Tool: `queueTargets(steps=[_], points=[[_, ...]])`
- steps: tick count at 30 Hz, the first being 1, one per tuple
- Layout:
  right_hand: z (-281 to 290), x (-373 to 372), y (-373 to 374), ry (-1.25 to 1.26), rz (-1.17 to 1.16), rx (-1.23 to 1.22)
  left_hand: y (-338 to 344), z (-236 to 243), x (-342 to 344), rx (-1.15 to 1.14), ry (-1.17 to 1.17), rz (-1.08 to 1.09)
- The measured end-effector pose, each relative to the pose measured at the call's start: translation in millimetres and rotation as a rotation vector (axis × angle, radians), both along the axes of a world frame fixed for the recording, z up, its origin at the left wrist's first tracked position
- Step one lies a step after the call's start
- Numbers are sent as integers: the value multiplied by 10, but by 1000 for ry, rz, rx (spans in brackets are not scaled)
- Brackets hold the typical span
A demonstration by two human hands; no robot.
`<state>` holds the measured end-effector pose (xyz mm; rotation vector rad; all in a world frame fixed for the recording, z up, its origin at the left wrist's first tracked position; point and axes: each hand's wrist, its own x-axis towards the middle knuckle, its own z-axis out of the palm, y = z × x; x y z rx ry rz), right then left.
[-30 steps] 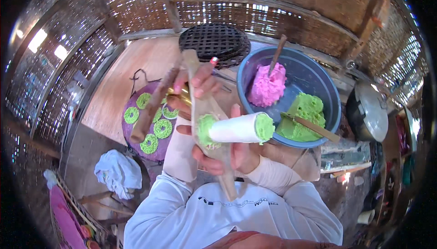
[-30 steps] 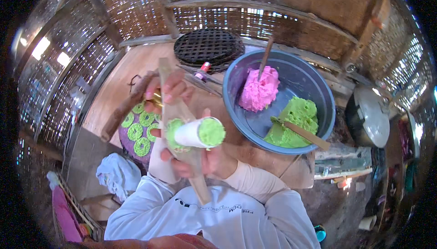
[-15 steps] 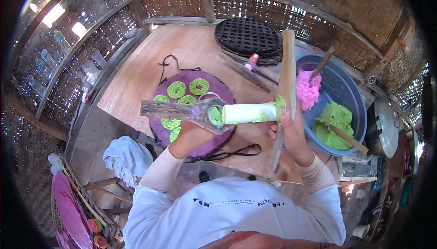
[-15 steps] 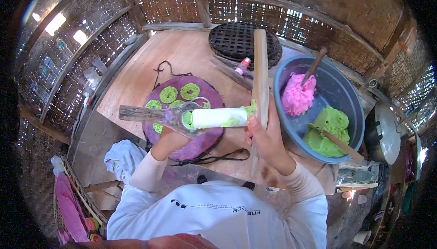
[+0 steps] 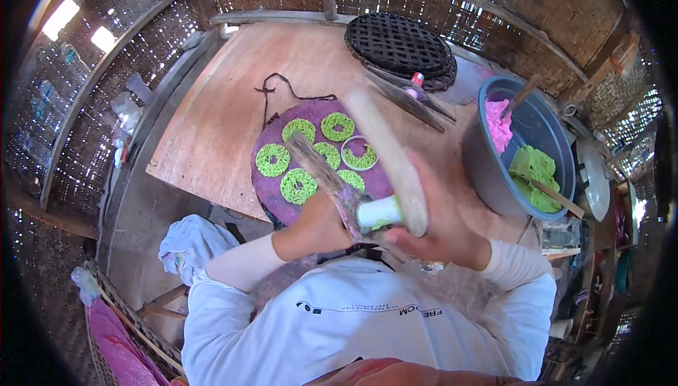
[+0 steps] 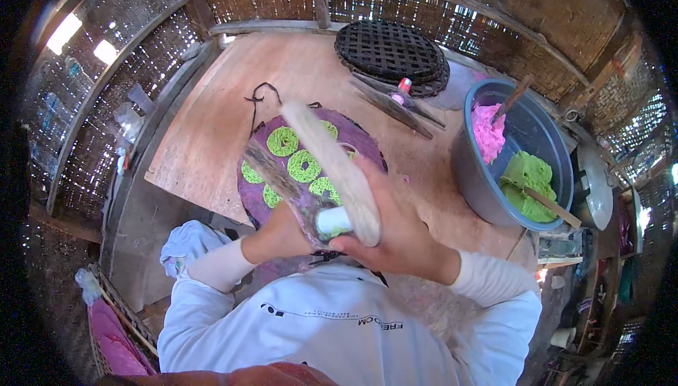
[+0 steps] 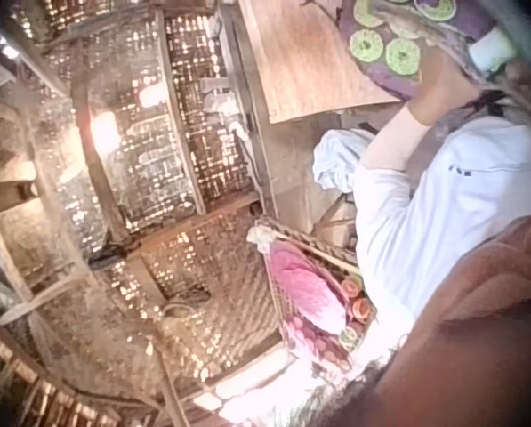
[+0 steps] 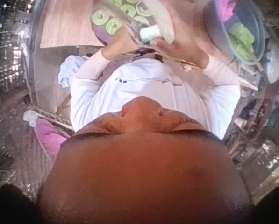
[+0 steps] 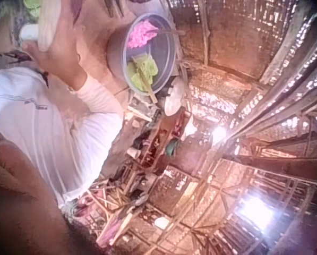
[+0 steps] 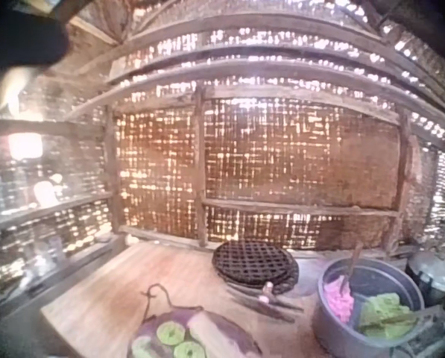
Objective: The person uses a wooden mold and a cylindrical tool to pipe green and pink dough into circular patterns on a purple tray. They repeatedly fill the mold with dough from a large bowl, press it into the mold, and release the formed shapes onto the tray. The person handles the dough and tools with both hands, occasionally adjusting the tray or refilling the mold.
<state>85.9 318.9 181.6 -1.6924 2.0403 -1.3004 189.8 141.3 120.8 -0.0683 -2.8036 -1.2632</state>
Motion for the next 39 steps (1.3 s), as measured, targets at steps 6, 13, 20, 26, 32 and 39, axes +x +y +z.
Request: queueTargets(steps=[6, 13, 20, 26, 32, 39], points=[[-470, -6, -12, -186, -13, 0, 64, -459, -112, 126, -81, -15], [-584, -897, 220, -1351, 263, 512, -431, -260, -752, 292, 181, 51], [23, -1323, 74, -1073, 163, 472, -995, 582, -1275, 1229, 578, -48], [-95, -1781, 49, -1108, 136, 595, -1104, 620, -1814, 1563, 601, -232], [-271, -1980, -64, -1138, 59, 696, -1131, 2, -2186, 1838, 537, -751], [-360, -1968, -261, -953, -18, 836, -1224, -691, -2453, 2023, 400, -609]])
